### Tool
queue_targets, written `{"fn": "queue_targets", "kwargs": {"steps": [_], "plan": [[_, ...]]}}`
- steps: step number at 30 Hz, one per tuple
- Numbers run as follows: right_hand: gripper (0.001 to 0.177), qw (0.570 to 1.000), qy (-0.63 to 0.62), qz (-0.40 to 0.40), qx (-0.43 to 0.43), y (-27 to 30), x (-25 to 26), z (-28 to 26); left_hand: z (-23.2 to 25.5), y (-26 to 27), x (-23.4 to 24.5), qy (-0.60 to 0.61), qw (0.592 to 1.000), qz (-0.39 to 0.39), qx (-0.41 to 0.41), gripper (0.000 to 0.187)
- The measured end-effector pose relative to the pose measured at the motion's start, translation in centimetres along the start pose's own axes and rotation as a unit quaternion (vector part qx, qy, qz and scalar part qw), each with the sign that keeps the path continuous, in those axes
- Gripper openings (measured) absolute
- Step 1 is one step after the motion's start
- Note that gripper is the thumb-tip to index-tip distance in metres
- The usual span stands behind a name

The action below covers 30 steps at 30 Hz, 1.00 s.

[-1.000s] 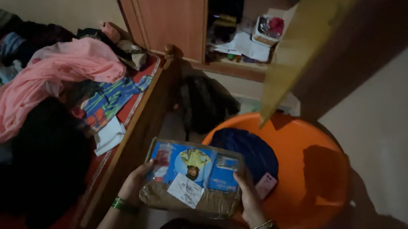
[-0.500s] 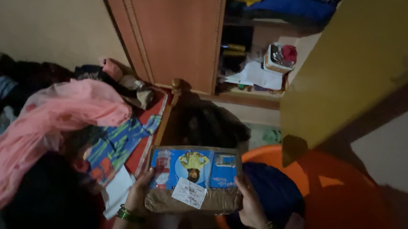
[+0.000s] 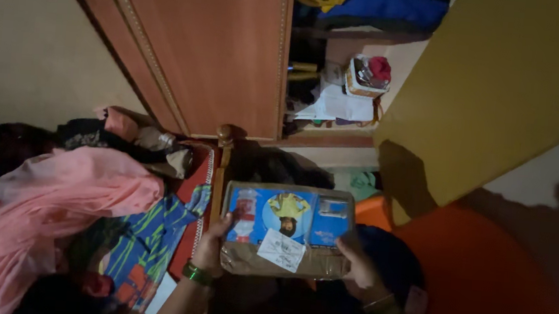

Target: The person picks up and organizes various items, including a parcel, a Spiderman-themed mask, and books, by placing them into different storage cabinets and shelves around the room.

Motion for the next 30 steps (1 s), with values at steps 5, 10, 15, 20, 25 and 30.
{"fn": "queue_targets", "kwargs": {"steps": [5,10,15,20,25,30], "plan": [[0.071,0.997,-0.057,0.017,0.054,-1.4,-1.1,-3.1,1.7,-4.9,-1.9,-0.057,0.998,-0.008,0.006,0.057],[0.059,0.944,0.221,-0.067,0.236,-4.4,-1.3,-6.6,2.2,-11.4,-1.8,-0.001,0.999,-0.015,0.039,0.054],[0.053,0.969,0.027,-0.062,0.239,-15.3,4.7,-9.6,2.8,-22.0,-1.8,0.028,0.998,-0.032,0.056,0.053],[0.045,0.983,-0.121,0.093,0.098,-27.1,8.6,-17.0,3.6,-36.6,-2.4,0.025,0.990,-0.044,0.130,0.053],[0.021,0.965,-0.169,0.106,0.169,-37.5,12.7,-23.7,0.4,-55.2,2.0,-0.150,0.981,-0.024,0.119,0.049],[0.021,0.965,-0.189,0.111,0.147,-47.7,18.8,-26.5,-1.6,-69.2,5.4,-0.110,0.987,-0.078,0.088,0.042]]}}
Point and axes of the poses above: each hand's wrist, its own y-axis away from the middle knuckle, its own x-axis out of the back of the hand, z = x × y, the point moved 5 cm from there along -y, towards the middle knuckle, and after that the axes turned 9 degrees about -y, right-handed, at the moved point
